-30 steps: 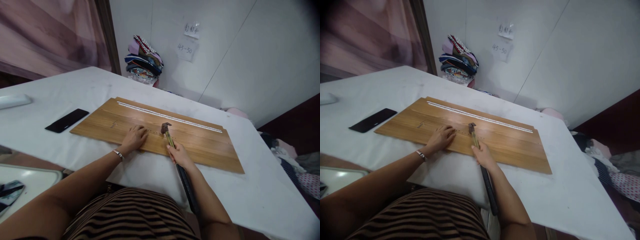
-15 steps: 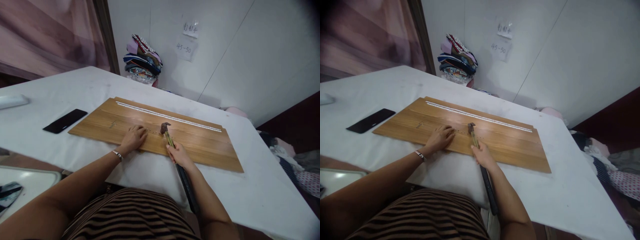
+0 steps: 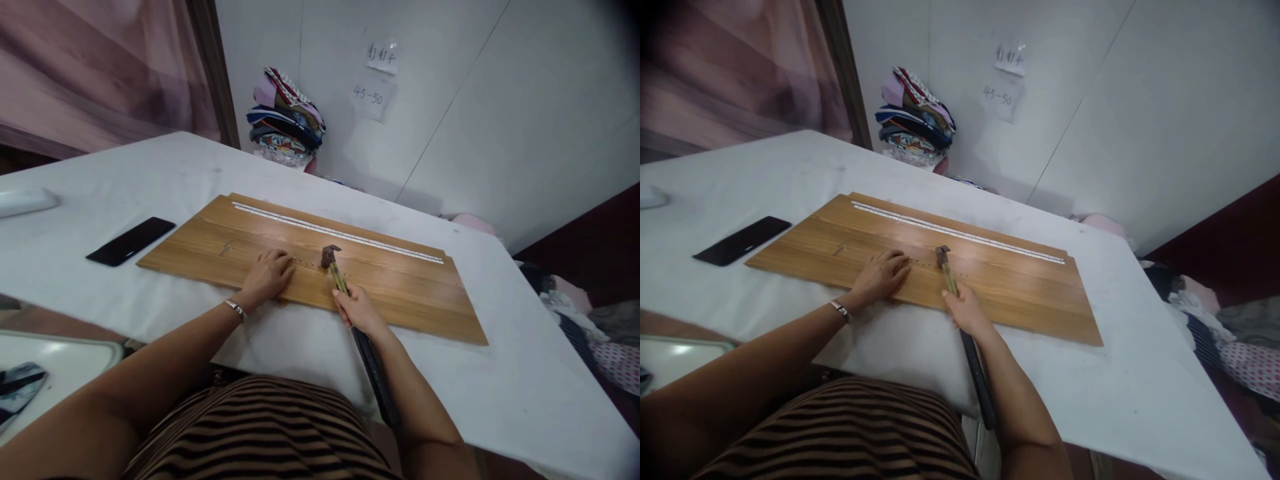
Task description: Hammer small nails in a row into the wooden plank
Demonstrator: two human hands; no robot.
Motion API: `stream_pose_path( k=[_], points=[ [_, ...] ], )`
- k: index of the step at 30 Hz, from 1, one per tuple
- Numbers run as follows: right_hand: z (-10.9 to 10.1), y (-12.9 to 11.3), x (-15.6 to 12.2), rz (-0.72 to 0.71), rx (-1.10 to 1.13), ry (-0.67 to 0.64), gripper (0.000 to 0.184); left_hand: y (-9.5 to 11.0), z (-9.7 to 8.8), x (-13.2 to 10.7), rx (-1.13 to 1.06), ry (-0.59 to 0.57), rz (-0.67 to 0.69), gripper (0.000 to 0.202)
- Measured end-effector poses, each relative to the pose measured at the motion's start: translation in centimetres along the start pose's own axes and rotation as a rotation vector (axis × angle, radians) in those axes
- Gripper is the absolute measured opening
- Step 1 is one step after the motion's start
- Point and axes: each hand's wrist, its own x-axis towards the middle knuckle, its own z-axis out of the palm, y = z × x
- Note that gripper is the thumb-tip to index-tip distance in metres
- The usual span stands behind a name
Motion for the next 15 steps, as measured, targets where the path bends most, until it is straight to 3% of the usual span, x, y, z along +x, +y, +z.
stream_pose_path(
  k=[15],
  points=[
    [0.16,0.40,0.11,-0.032,0.018,-0.016,0.026,-0.10,0.06,-0.06,0.004,0.008,0.004,0.034]
  ],
)
